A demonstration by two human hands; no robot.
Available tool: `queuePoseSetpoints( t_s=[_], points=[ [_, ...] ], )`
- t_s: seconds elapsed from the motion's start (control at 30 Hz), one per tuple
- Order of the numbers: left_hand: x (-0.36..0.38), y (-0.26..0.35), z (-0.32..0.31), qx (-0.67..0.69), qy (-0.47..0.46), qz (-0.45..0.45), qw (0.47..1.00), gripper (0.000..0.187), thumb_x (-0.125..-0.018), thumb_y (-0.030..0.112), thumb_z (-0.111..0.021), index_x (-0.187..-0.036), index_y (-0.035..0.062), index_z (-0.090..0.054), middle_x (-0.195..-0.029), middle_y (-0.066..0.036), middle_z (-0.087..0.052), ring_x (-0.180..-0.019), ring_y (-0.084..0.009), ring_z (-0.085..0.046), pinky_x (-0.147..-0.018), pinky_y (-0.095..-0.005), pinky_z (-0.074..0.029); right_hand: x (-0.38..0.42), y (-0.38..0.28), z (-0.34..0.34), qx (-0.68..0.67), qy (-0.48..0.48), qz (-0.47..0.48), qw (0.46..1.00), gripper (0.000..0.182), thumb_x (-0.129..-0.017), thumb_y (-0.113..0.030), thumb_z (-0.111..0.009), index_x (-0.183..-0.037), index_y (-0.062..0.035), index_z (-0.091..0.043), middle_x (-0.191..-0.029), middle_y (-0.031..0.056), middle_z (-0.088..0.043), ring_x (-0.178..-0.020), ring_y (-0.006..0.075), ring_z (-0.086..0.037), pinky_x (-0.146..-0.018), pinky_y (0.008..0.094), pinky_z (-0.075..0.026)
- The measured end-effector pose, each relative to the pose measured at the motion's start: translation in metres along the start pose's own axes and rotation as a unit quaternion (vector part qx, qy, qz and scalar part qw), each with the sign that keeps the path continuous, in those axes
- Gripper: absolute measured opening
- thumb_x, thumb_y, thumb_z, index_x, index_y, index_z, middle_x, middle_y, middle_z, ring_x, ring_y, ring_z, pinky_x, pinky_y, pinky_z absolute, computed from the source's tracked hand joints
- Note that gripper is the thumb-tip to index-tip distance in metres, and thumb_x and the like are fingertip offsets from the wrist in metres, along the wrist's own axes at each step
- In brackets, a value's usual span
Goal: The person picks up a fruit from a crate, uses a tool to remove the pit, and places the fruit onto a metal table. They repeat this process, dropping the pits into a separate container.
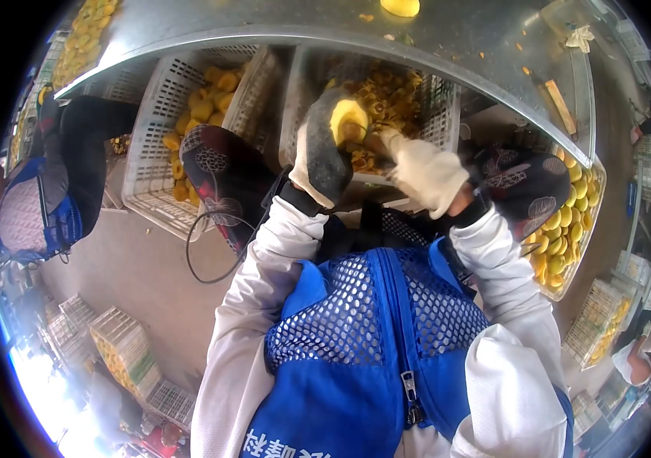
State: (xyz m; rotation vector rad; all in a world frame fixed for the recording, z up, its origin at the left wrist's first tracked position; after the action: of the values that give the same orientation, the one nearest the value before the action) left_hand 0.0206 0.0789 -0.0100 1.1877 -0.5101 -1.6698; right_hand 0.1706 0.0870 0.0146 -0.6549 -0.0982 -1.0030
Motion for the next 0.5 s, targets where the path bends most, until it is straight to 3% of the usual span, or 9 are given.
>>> queuePoseSetpoints(
  t_s=[0.07,0.1,0.2,0.23,0.33,0.4,0.43,0.47,0.5],
  points=[
    [0.005,-0.016,0.003,0.173,0.06,0.152,0.971,0.038,-0.096,0.004,-0.055,-0.133,-0.0054,-0.048,-0.117,-0.021,-0.063,-0.105,-0.0286,-0.064,-0.092,-0.0361,-0.053,-0.002,0.021,0.003,0.024,0.0,-0.031,0.999,0.04,-0.089,-0.019,-0.06,-0.127,-0.0096,-0.054,-0.09,0.0227,-0.069,-0.087,0.0398,-0.068,-0.072,0.048,-0.052],
    [0.004,-0.01,0.01,0.092,0.043,0.098,0.99,0.052,-0.082,-0.012,-0.056,-0.133,-0.0058,-0.048,-0.118,-0.023,-0.062,-0.108,-0.0293,-0.064,-0.094,-0.0361,-0.053,-0.001,0.027,0.004,0.021,0.002,-0.035,0.999,0.04,-0.089,-0.019,-0.06,-0.128,-0.0101,-0.054,-0.091,0.0234,-0.069,-0.088,0.0406,-0.067,-0.072,0.0479,-0.052],
    [0.0,-0.004,0.032,0.056,0.07,0.052,0.995,0.062,-0.074,-0.016,-0.058,-0.134,-0.0055,-0.047,-0.12,-0.023,-0.062,-0.111,-0.0311,-0.063,-0.096,-0.0364,-0.052,0.001,0.028,0.006,-0.005,0.02,-0.037,0.999,0.037,-0.09,-0.021,-0.059,-0.125,-0.0084,-0.055,-0.091,0.0243,-0.069,-0.088,0.042,-0.067,-0.074,0.0491,-0.051],
    [-0.011,0.008,0.048,-0.081,0.078,-0.007,0.994,0.063,-0.073,-0.015,-0.057,-0.135,-0.0054,-0.047,-0.121,-0.023,-0.062,-0.112,-0.034,-0.063,-0.097,-0.037,-0.052,-0.001,0.019,0.008,-0.033,0.033,-0.031,0.998,0.035,-0.092,-0.023,-0.058,-0.122,-0.0062,-0.056,-0.091,0.0246,-0.069,-0.088,0.0426,-0.067,-0.075,0.0504,-0.051],
    [-0.021,0.053,0.134,-0.183,0.17,-0.023,0.968,0.063,-0.075,-0.011,-0.067,-0.135,-0.0051,-0.046,-0.119,-0.022,-0.063,-0.111,-0.0336,-0.063,-0.097,-0.0372,-0.051,-0.008,0.021,-0.011,-0.085,0.057,0.0,0.995,0.036,-0.094,-0.028,-0.06,-0.124,-0.009,-0.056,-0.103,0.0204,-0.07,-0.099,0.042,-0.065,-0.081,0.0493,-0.051],
    [-0.003,0.015,0.199,-0.023,0.166,0.042,0.985,0.062,-0.09,-0.003,-0.065,-0.145,-0.0008,-0.037,-0.14,-0.018,-0.05,-0.127,-0.0276,-0.053,-0.108,-0.0391,-0.046,-0.004,0.018,-0.01,-0.137,0.015,-0.034,0.99,0.035,-0.091,-0.017,-0.064,-0.124,-0.0042,-0.057,-0.116,0.0197,-0.068,-0.109,0.0349,-0.065,-0.088,0.0395,-0.05],
    [0.012,-0.037,0.239,0.393,0.325,0.131,0.85,0.047,-0.098,0.009,-0.059,-0.141,0.0011,-0.041,-0.136,-0.015,-0.053,-0.123,-0.0238,-0.055,-0.105,-0.0378,-0.048,-0.004,0.022,-0.016,-0.155,0.006,-0.034,0.987,0.035,-0.092,-0.018,-0.062,-0.123,-0.0027,-0.056,-0.114,0.0229,-0.067,-0.108,0.039,-0.063,-0.087,0.0427,-0.05],
    [0.01,-0.013,0.273,-0.068,0.274,0.002,0.959,0.033,-0.104,0.019,-0.052,-0.132,0.0008,-0.051,-0.129,-0.013,-0.06,-0.118,-0.0212,-0.058,-0.101,-0.0354,-0.05,-0.005,0.031,-0.023,-0.172,-0.002,-0.035,0.985,0.035,-0.093,-0.019,-0.061,-0.122,-0.0012,-0.054,-0.113,0.0261,-0.066,-0.107,0.043,-0.062,-0.086,0.0458,-0.05],
    [0.024,-0.053,0.31,0.188,0.361,0.093,0.909,0.03,-0.102,0.023,-0.054,-0.121,0.0,-0.06,-0.118,-0.012,-0.065,-0.112,-0.0187,-0.061,-0.097,-0.0311,-0.05,-0.005,0.039,-0.03,-0.188,-0.001,-0.041,0.981,0.036,-0.092,-0.018,-0.062,-0.122,0.0006,-0.054,-0.114,0.0252,-0.066,-0.106,0.0431,-0.062,-0.086,0.0444,-0.05]
  ],
)
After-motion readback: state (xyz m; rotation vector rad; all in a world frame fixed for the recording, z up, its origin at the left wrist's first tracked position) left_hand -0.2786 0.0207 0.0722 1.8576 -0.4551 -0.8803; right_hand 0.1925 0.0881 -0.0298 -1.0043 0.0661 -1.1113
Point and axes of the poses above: each hand's wrist, its own x-axis away from the middle knuckle, its own z-axis out of the back of the hand, y = z × x, the point moved 7 cm from there along -x, towards the middle knuckle
